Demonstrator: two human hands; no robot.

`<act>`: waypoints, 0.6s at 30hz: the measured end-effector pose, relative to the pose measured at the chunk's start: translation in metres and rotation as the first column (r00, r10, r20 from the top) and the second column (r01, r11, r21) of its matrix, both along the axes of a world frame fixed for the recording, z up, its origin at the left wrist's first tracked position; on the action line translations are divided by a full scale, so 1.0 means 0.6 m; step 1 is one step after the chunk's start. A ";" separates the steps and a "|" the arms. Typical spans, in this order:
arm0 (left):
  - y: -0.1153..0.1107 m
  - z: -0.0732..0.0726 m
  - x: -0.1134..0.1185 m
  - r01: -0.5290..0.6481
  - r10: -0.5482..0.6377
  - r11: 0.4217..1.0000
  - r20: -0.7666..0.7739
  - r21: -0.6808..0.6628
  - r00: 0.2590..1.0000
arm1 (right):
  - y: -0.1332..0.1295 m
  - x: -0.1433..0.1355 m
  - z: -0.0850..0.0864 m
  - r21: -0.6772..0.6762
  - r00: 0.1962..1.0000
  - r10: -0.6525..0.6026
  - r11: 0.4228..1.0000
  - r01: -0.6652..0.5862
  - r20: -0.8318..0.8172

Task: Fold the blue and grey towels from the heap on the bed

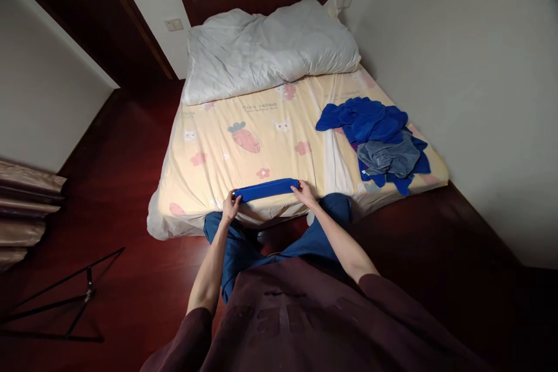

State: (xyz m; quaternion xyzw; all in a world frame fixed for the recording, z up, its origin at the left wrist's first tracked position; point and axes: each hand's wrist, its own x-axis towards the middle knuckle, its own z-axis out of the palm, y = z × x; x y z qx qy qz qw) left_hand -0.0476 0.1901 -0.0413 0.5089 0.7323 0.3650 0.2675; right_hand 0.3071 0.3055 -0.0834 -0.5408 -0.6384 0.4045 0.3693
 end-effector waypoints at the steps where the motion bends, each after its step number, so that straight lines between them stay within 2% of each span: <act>1: 0.004 -0.001 -0.001 -0.043 0.043 0.999 0.034 -0.017 0.998 | 0.003 -0.003 0.000 -0.046 0.999 -0.014 0.999 0.011 -0.051; 4: 0.014 -0.005 -0.002 -0.119 0.125 0.989 0.067 -0.085 0.990 | 0.012 -0.011 0.000 -0.157 0.990 -0.046 0.987 0.025 -0.131; 7: 0.020 -0.008 -0.001 -0.143 0.151 0.981 0.057 -0.130 0.987 | 0.018 -0.013 0.002 -0.167 0.995 -0.064 0.985 0.051 -0.075; 10: 0.018 -0.006 0.006 -0.145 0.144 0.984 -0.012 -0.104 0.989 | 0.012 -0.012 0.015 -0.064 0.993 -0.088 0.994 0.093 0.081; 13: 0.006 0.005 0.032 -0.111 0.122 0.992 -0.224 0.062 0.967 | -0.013 -0.020 0.041 0.143 0.949 -0.121 0.986 0.082 0.292; 15: -0.003 0.013 0.060 0.042 0.009 0.991 -0.371 0.128 0.929 | -0.036 -0.036 0.060 0.231 0.903 -0.055 0.972 -0.050 0.427; 17: -0.009 0.018 0.090 0.229 -0.166 0.970 -0.462 0.084 0.871 | -0.058 -0.057 0.072 0.242 0.836 0.095 0.934 -0.263 0.541; 18: -0.011 0.019 0.102 0.287 -0.231 0.957 -0.484 0.043 0.844 | -0.066 -0.067 0.075 0.227 0.793 0.172 0.903 -0.363 0.585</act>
